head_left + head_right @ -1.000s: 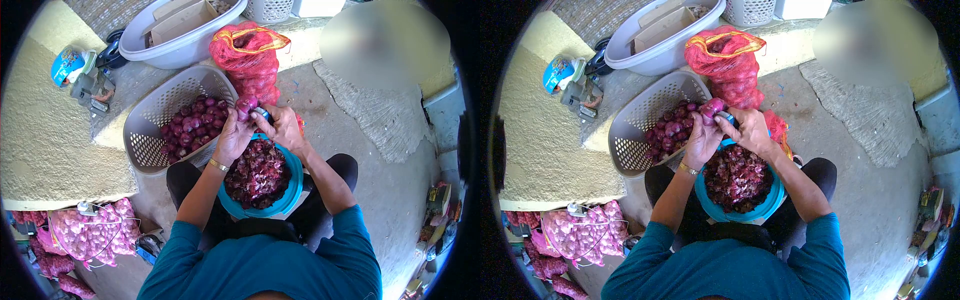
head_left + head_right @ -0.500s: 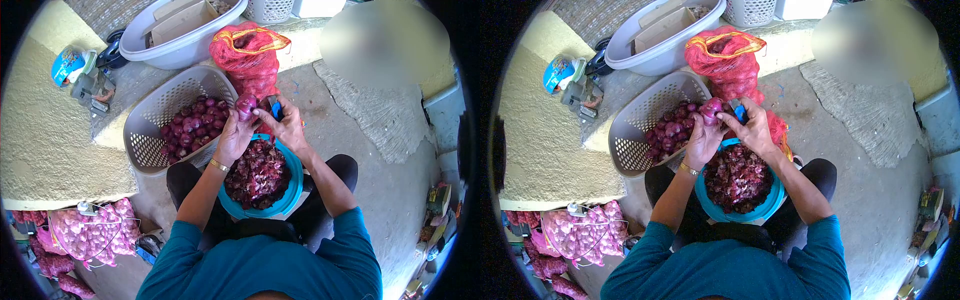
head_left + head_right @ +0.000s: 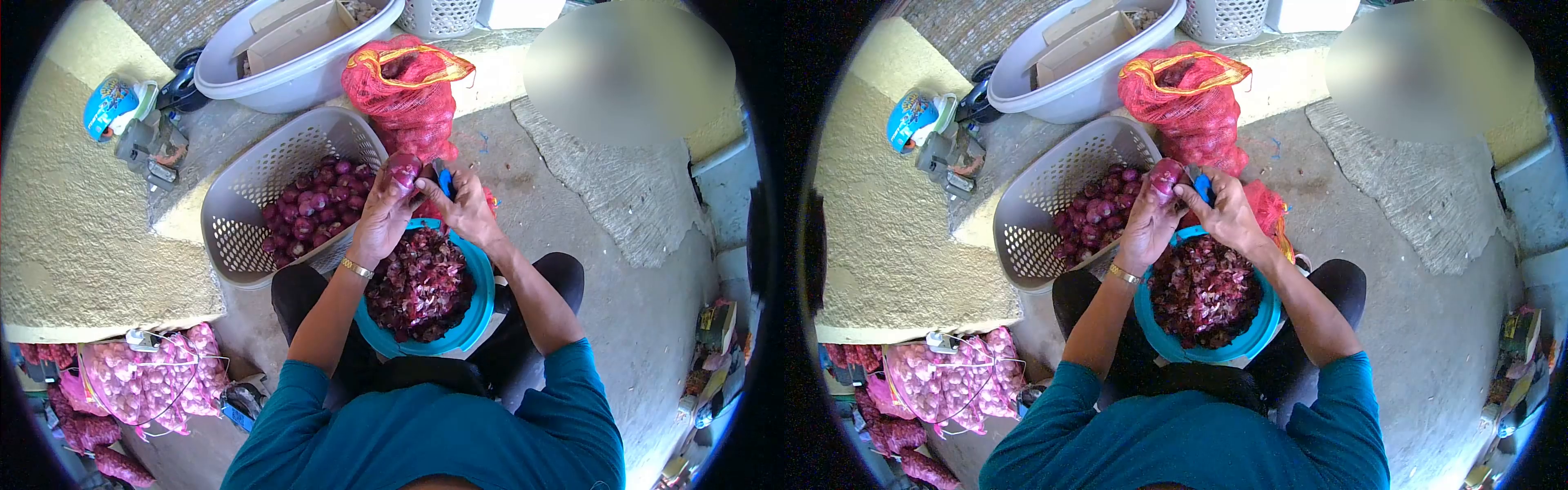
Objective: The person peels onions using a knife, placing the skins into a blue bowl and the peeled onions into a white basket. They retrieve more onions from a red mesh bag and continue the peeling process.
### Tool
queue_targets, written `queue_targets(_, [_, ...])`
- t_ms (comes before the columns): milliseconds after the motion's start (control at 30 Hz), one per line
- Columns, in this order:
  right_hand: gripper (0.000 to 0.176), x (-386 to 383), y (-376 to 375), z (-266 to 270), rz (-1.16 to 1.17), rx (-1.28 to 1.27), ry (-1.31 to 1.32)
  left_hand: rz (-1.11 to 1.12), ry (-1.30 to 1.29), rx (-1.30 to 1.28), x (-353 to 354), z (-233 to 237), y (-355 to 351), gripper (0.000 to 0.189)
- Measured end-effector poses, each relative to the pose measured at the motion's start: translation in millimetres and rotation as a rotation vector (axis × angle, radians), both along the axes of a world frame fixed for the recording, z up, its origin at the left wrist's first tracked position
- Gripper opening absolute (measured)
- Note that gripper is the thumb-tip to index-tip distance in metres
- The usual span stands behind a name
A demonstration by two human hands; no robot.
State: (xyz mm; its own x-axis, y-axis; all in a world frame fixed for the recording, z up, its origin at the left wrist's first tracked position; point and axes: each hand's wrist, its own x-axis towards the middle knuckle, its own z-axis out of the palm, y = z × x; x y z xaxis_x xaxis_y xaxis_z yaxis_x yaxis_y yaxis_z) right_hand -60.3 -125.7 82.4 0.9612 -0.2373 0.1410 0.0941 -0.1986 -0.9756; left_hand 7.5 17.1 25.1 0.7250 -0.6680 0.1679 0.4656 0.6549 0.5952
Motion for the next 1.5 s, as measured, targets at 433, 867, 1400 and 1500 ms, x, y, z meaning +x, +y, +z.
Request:
queue_targets(433, [0.018,1.0,3.7,-15.0,0.175,-0.087,-0.155,0.265,-0.03,0.114,6.4,0.7,-0.1,0.054])
queue_targets(867, [0.024,7.0,-5.2,-16.8,-0.042,-0.155,-0.15,0.136,-0.021,0.083,5.8,14.2,6.5,0.049])
queue_targets(1400, [0.021,-6.7,0.0,-16.8,0.413,-0.335,-0.204,0.108,0.482,0.03,32.8,-9.3,15.5,0.028])
queue_targets(1500, [0.023,-12.4,-7.2,-3.6,0.441,-0.329,-0.126,0.168,0.561,-0.121,34.8,1.3,22.3,0.034])
